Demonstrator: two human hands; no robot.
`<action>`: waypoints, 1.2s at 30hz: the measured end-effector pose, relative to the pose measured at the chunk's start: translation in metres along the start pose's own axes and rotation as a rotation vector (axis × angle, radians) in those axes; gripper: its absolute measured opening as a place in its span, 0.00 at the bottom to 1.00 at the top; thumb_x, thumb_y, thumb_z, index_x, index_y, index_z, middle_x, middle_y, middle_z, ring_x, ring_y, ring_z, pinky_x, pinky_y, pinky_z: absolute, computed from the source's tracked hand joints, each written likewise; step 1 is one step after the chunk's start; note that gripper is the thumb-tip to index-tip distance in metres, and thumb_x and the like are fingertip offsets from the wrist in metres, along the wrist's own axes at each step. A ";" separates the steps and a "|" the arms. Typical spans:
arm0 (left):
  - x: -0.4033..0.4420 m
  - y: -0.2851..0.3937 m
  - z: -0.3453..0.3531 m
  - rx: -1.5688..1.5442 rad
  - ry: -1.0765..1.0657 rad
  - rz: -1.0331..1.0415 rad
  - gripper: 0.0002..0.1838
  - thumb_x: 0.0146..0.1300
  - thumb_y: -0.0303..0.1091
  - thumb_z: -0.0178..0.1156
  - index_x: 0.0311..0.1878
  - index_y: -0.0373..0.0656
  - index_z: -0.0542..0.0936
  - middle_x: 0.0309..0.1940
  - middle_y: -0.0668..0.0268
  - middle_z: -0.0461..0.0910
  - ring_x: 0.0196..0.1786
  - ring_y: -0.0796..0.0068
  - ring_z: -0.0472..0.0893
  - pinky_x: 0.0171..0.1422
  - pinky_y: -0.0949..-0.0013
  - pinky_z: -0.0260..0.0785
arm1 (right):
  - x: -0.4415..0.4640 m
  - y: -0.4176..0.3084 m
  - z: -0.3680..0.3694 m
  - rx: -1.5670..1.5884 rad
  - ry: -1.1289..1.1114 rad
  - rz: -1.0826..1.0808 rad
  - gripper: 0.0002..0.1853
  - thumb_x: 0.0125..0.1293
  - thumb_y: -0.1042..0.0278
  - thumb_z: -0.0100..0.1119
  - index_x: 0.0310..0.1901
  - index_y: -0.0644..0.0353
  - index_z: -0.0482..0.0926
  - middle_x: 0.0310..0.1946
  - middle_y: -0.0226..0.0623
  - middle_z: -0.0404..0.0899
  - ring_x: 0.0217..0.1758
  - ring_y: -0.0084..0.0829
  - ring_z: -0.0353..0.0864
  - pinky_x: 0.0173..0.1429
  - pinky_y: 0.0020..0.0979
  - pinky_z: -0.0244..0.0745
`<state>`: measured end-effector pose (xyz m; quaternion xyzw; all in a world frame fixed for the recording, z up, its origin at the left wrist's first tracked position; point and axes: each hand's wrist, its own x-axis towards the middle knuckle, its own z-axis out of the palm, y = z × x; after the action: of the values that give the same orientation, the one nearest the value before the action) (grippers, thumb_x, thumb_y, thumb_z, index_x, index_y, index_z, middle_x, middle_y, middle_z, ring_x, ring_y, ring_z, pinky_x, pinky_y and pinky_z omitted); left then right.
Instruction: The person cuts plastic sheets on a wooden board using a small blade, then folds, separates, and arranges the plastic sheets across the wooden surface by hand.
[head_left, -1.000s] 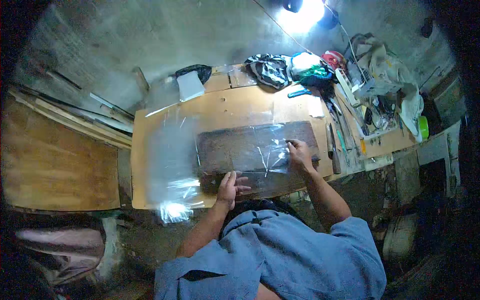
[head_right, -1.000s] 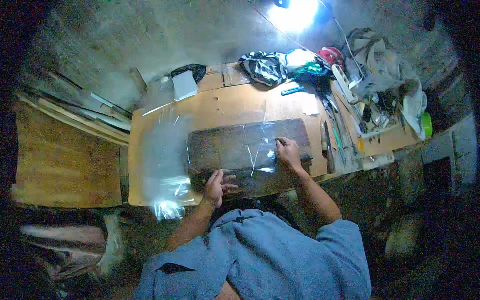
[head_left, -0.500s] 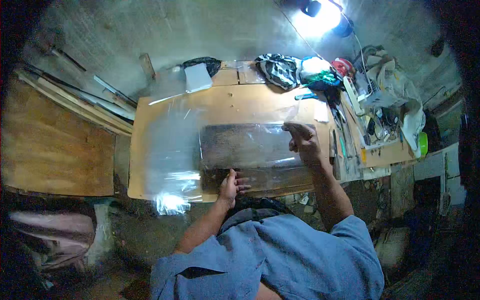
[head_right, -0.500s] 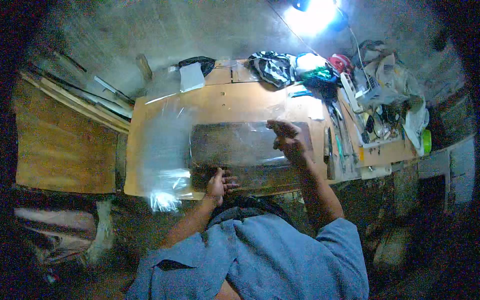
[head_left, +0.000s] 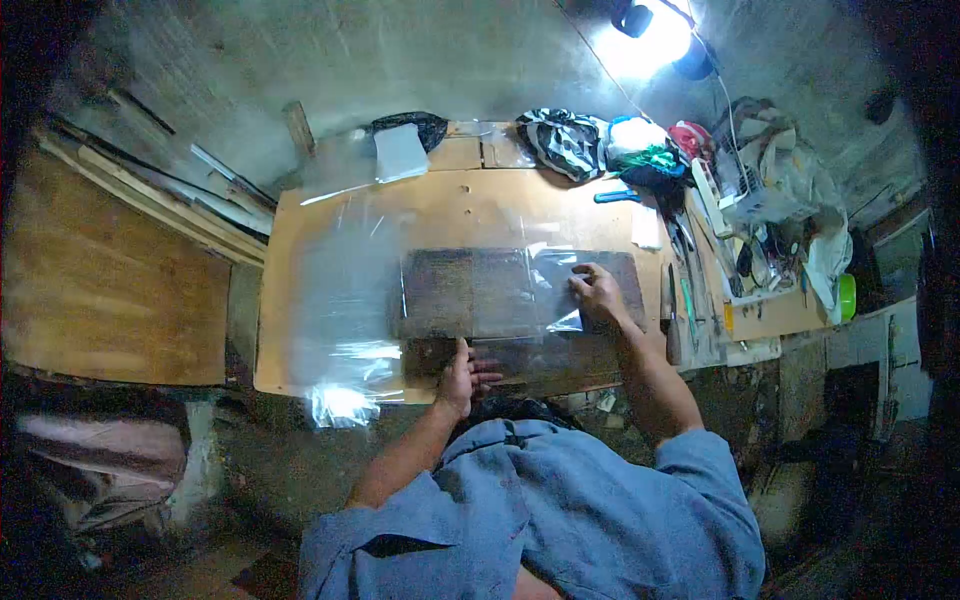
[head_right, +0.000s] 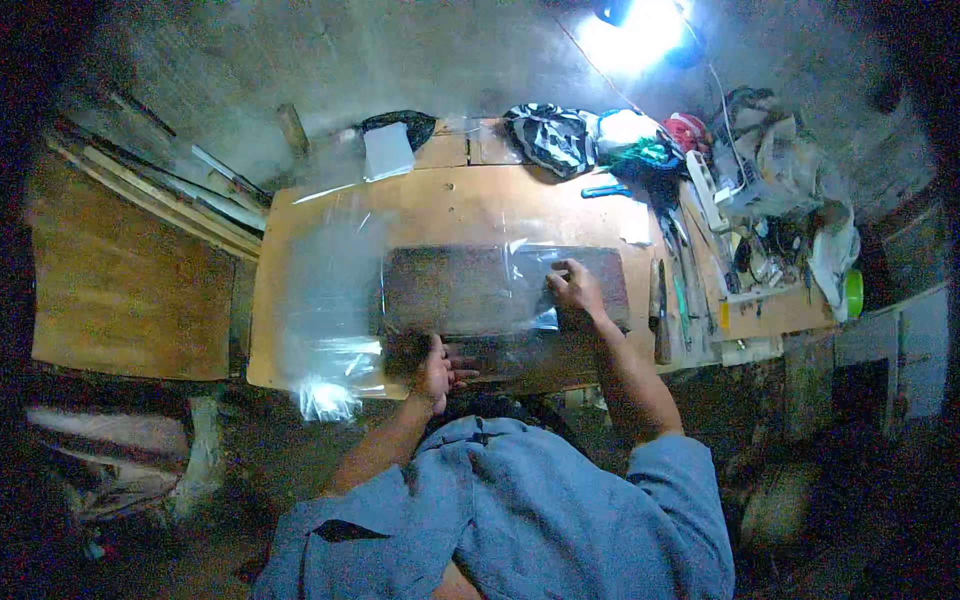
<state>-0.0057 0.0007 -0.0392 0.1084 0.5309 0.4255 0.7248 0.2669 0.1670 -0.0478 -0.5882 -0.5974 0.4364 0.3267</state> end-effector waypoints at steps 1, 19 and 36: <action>-0.001 0.001 0.001 0.003 0.007 -0.025 0.25 0.69 0.59 0.44 0.49 0.44 0.70 0.39 0.60 0.79 0.33 0.71 0.82 0.28 0.74 0.69 | -0.003 -0.012 0.001 -0.141 0.053 -0.043 0.16 0.59 0.65 0.63 0.47 0.64 0.77 0.30 0.43 0.83 0.30 0.28 0.82 0.34 0.30 0.75; -0.025 -0.005 -0.031 0.054 0.482 0.353 0.31 0.64 0.48 0.58 0.60 0.42 0.56 0.36 0.62 0.73 0.27 0.76 0.78 0.21 0.76 0.67 | -0.054 -0.058 -0.023 -0.342 0.250 -0.058 0.26 0.56 0.57 0.68 0.53 0.62 0.74 0.43 0.46 0.79 0.42 0.38 0.80 0.45 0.34 0.76; -0.028 -0.001 -0.033 0.040 0.438 0.384 0.29 0.66 0.43 0.57 0.63 0.46 0.53 0.39 0.59 0.72 0.27 0.73 0.80 0.22 0.75 0.68 | -0.099 -0.075 0.010 -0.673 0.104 -0.400 0.22 0.53 0.59 0.67 0.51 0.54 0.77 0.48 0.40 0.77 0.54 0.42 0.74 0.56 0.42 0.65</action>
<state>-0.0361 -0.0303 -0.0340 0.1266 0.6527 0.5576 0.4970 0.2360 0.0737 0.0283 -0.5557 -0.7925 0.1138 0.2241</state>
